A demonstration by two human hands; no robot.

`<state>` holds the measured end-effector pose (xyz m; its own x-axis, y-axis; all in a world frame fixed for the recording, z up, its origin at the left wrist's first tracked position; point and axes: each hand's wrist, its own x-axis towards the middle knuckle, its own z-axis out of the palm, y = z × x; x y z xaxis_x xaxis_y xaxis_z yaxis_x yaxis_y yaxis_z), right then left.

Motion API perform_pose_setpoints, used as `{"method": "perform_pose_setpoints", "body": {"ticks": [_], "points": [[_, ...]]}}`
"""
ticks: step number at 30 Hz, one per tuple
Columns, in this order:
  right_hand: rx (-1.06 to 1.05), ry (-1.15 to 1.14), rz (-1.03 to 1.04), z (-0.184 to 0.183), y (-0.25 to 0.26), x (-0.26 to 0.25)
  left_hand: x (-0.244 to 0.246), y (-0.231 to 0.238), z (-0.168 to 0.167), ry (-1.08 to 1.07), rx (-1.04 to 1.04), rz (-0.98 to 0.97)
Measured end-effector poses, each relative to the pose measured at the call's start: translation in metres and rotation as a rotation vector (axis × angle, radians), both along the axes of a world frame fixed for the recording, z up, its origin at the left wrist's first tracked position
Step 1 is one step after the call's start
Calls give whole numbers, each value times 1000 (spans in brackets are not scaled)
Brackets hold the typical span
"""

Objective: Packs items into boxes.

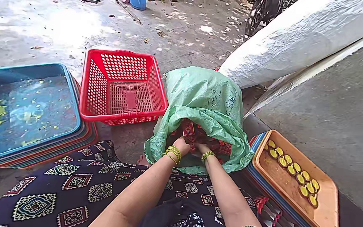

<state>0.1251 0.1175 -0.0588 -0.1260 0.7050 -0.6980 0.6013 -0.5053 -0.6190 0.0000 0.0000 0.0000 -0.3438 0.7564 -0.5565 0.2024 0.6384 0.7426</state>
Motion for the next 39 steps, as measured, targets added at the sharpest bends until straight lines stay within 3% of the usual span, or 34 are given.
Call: {"method": "perform_pose_setpoints", "body": {"ticks": [3,5,9,11,14,18,22,29,32,36,39], "points": [[85,-178,394,35,-13,10,8,-2,-6,2,-79,-130],[70,-46,494,48,-23,11,15,-6,-6,-1,-127,-148],[1,302,301,61,-29,-7,5,-11,-8,-3,-111,85],[201,180,185,50,-15,-21,-2,-8,-12,-44,-93,186],[449,-127,306,28,8,-37,-2,-6,-18,-132,-49,269],[437,-130,368,2,24,-50,-5,-5,-25,-217,-3,383],[456,-78,340,18,18,-41,-10,-4,-35,-282,17,517],[922,-236,637,58,-39,8,2,0,-43,-363,71,548],[1132,-322,788,58,-60,20,8,-1,-42,-503,98,571],[1565,-325,932,49,-77,25,17,-10,-21,-756,219,579],[1658,-245,965,51,-85,28,16,-13,-14,-827,331,483]]}}
